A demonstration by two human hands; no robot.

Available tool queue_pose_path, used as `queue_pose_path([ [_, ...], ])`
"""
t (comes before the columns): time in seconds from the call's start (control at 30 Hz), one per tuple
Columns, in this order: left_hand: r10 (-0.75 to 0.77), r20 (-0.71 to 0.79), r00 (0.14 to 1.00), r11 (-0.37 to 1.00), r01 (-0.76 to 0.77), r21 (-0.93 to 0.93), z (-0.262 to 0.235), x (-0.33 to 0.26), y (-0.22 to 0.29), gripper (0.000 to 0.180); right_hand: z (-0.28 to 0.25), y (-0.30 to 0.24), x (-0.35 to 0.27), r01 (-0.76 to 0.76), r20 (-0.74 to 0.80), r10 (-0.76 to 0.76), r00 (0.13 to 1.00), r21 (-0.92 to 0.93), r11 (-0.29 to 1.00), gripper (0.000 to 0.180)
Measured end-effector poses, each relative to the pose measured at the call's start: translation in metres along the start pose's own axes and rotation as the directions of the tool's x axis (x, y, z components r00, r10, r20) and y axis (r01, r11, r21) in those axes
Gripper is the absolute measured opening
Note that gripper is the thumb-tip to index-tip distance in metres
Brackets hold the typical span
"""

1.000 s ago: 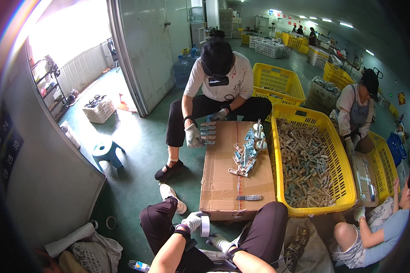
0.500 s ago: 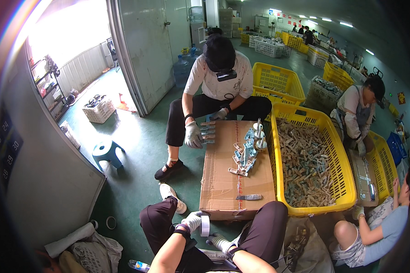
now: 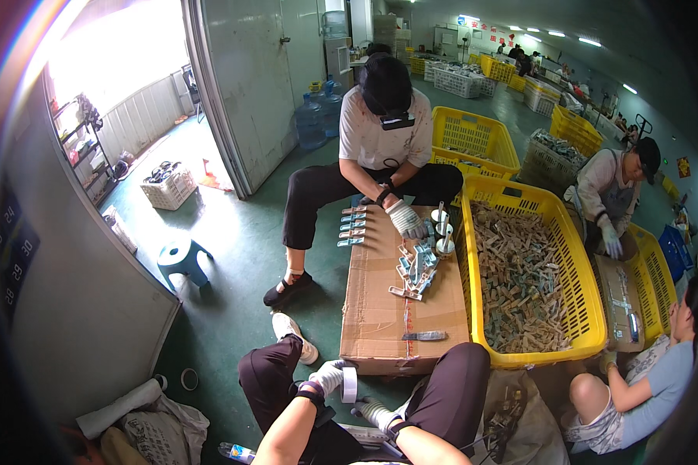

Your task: Assembling plastic clips onto strips and securing them with tape in a factory environment.

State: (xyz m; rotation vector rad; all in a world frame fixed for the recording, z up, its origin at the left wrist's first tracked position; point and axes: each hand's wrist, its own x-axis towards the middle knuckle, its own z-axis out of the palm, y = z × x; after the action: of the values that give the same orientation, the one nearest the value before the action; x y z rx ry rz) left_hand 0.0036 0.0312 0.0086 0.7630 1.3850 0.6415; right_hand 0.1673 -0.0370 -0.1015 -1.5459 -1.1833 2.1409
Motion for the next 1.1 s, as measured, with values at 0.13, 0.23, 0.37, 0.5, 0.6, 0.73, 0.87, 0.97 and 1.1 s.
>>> queue_pose_path([
  [0.13, -0.008, -0.005, 1.000, 1.000, 0.008, -0.005, 0.002, 0.001, 0.000, 0.021, -0.001, 0.000, -0.002, 0.016, -0.009, -0.016, 1.000, -0.014, 1.000, 0.026],
  [0.23, -0.013, 0.002, 1.000, 0.999, 0.013, -0.030, 0.002, -0.001, 0.000, 0.021, 0.000, -0.001, -0.004, 0.004, -0.013, -0.004, 1.000, -0.017, 1.000, 0.027],
  [0.37, 0.011, 0.009, 1.000, 1.000, -0.011, -0.015, 0.000, 0.003, -0.005, 0.020, -0.002, -0.002, -0.003, 0.013, -0.003, -0.013, 1.000, -0.027, 1.000, 0.027],
  [0.5, 0.047, 0.026, 0.999, 0.999, -0.047, -0.008, -0.005, 0.009, -0.014, 0.018, 0.000, -0.003, -0.004, 0.015, -0.011, -0.016, 1.000, -0.037, 0.999, 0.026],
  [0.6, 0.029, 0.022, 0.999, 0.999, -0.028, -0.035, -0.006, 0.007, -0.015, 0.019, 0.001, -0.006, -0.006, -0.016, 0.016, 0.016, 1.000, -0.038, 0.999, 0.028],
  [0.73, 0.058, 0.032, 0.998, 0.998, -0.057, -0.018, -0.003, 0.011, -0.014, 0.020, -0.001, 0.001, 0.002, -0.006, -0.011, 0.006, 1.000, -0.035, 0.999, 0.026],
  [0.87, 0.049, 0.025, 0.998, 0.999, -0.049, -0.007, -0.004, 0.012, -0.015, 0.020, -0.002, 0.006, 0.008, -0.003, -0.006, 0.002, 1.000, -0.055, 0.998, 0.024],
  [0.97, 0.035, 0.019, 0.999, 0.999, -0.035, 0.006, -0.001, 0.008, -0.010, 0.020, -0.003, 0.007, 0.007, 0.007, -0.012, -0.008, 1.000, -0.071, 0.997, 0.023],
  [1.1, 0.009, -0.011, 1.000, 1.000, -0.009, 0.015, -0.001, 0.000, -0.004, 0.021, 0.001, 0.002, 0.001, 0.014, -0.011, -0.015, 1.000, -0.043, 0.999, 0.023],
])
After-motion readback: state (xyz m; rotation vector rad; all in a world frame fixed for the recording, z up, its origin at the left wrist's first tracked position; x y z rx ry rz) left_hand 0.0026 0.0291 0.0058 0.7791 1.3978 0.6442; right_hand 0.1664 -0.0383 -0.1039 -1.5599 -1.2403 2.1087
